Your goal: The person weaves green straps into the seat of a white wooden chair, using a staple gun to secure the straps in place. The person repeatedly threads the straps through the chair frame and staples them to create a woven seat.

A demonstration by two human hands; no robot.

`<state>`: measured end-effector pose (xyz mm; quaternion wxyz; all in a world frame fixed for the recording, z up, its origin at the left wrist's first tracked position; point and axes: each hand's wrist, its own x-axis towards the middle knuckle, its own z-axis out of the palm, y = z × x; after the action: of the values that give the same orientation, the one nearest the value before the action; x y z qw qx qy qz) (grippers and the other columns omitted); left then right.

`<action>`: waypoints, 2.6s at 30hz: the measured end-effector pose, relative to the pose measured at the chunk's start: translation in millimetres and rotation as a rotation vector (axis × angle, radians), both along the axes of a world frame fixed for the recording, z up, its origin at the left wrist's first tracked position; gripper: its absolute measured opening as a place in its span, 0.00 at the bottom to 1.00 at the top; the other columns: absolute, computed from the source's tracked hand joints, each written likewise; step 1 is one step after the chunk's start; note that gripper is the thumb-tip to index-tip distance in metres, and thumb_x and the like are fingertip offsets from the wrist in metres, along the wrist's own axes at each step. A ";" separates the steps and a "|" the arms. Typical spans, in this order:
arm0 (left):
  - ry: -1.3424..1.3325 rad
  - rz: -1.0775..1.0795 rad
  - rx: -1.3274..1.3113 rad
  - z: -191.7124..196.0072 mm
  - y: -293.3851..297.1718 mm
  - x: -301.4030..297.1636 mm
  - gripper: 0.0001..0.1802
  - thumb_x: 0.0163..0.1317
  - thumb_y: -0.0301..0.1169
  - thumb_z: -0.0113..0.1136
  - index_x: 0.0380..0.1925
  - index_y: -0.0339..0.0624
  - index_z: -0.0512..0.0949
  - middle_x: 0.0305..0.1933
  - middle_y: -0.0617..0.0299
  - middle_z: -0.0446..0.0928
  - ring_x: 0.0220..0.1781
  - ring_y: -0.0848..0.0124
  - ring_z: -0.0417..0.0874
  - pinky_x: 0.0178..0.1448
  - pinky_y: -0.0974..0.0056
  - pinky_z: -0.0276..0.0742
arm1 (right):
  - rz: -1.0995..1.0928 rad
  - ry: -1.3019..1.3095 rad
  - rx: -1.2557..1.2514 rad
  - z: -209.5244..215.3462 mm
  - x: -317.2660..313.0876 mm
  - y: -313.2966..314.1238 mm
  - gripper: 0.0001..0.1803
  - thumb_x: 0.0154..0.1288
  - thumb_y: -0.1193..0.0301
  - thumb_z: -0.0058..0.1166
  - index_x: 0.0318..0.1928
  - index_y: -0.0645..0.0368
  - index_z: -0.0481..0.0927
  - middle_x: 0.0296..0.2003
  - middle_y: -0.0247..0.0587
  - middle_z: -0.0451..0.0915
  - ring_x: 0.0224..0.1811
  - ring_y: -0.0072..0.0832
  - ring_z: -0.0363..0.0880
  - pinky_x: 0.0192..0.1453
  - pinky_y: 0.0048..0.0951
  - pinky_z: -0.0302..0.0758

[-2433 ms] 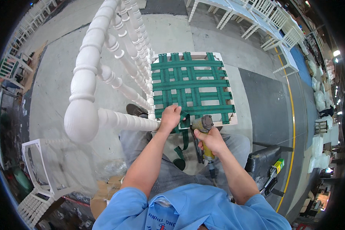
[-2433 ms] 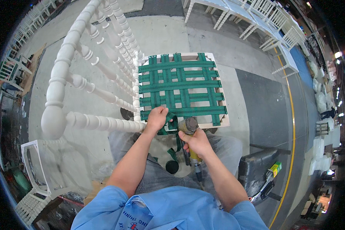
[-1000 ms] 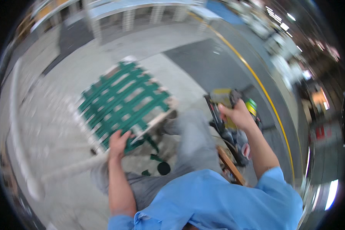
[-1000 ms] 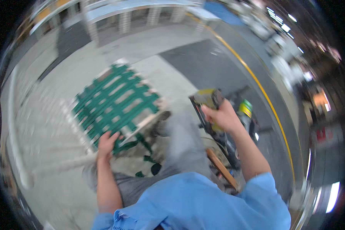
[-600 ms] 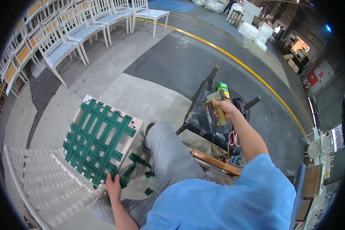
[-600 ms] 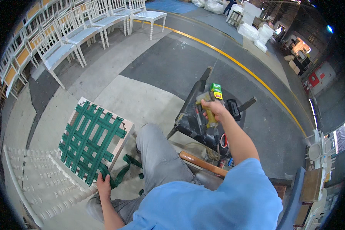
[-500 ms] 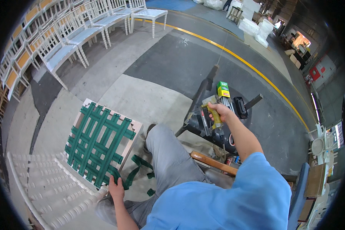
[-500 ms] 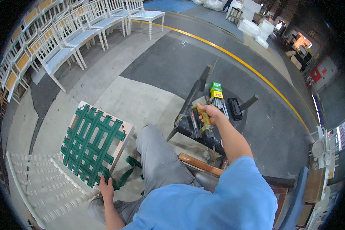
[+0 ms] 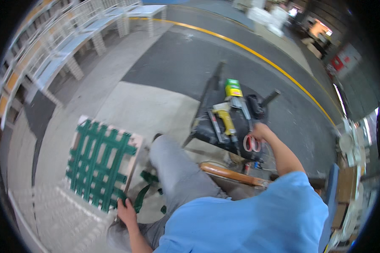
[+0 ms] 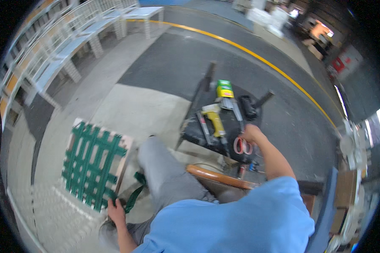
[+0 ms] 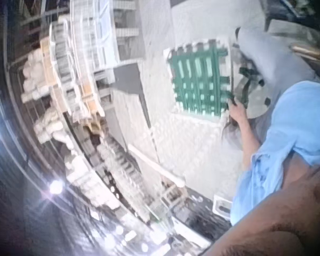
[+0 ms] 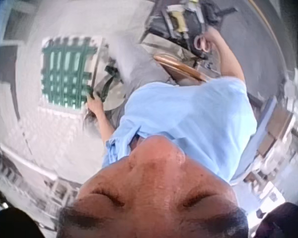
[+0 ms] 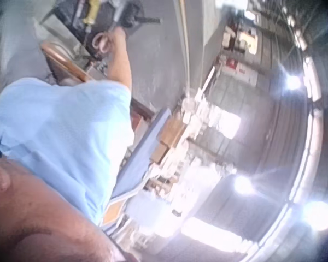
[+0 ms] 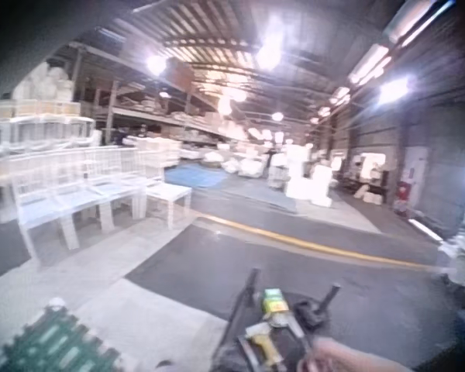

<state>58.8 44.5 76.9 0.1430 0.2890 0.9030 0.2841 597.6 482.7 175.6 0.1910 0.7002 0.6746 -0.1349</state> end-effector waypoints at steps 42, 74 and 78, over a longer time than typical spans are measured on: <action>-1.177 0.444 0.963 -11.7 -22.5 -81.6 0.13 0.79 0.37 0.59 0.37 0.40 0.82 0.27 0.67 0.81 0.21 0.77 0.81 0.22 0.70 0.75 | 2.204 0.198 -0.124 -67.2 -569.7 -172.3 0.30 0.60 0.50 0.72 0.60 0.37 0.75 0.42 0.36 0.80 0.51 0.37 0.84 0.58 0.44 0.72; 0.212 -0.602 -0.054 -8.9 153.1 -10.0 0.23 0.62 0.33 0.71 0.57 0.37 0.84 0.70 0.34 0.73 0.68 0.41 0.79 0.72 0.46 0.75 | -0.264 0.366 0.586 -9.7 -40.0 -109.9 0.33 0.67 0.53 0.68 0.68 0.52 0.75 0.45 0.50 0.88 0.49 0.49 0.88 0.56 0.47 0.80; 0.217 -0.494 -0.248 -21.4 151.8 -3.0 0.20 0.57 0.39 0.73 0.48 0.42 0.87 0.60 0.37 0.80 0.63 0.42 0.81 0.67 0.43 0.77 | -0.267 0.289 0.488 -39.1 -2.7 -89.4 0.28 0.70 0.57 0.64 0.66 0.51 0.79 0.55 0.54 0.84 0.62 0.53 0.81 0.66 0.50 0.76</action>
<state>55.8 196.2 55.5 0.1445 0.5092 0.8430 0.0957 595.0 393.4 136.4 -0.1000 0.7814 0.6092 -0.0908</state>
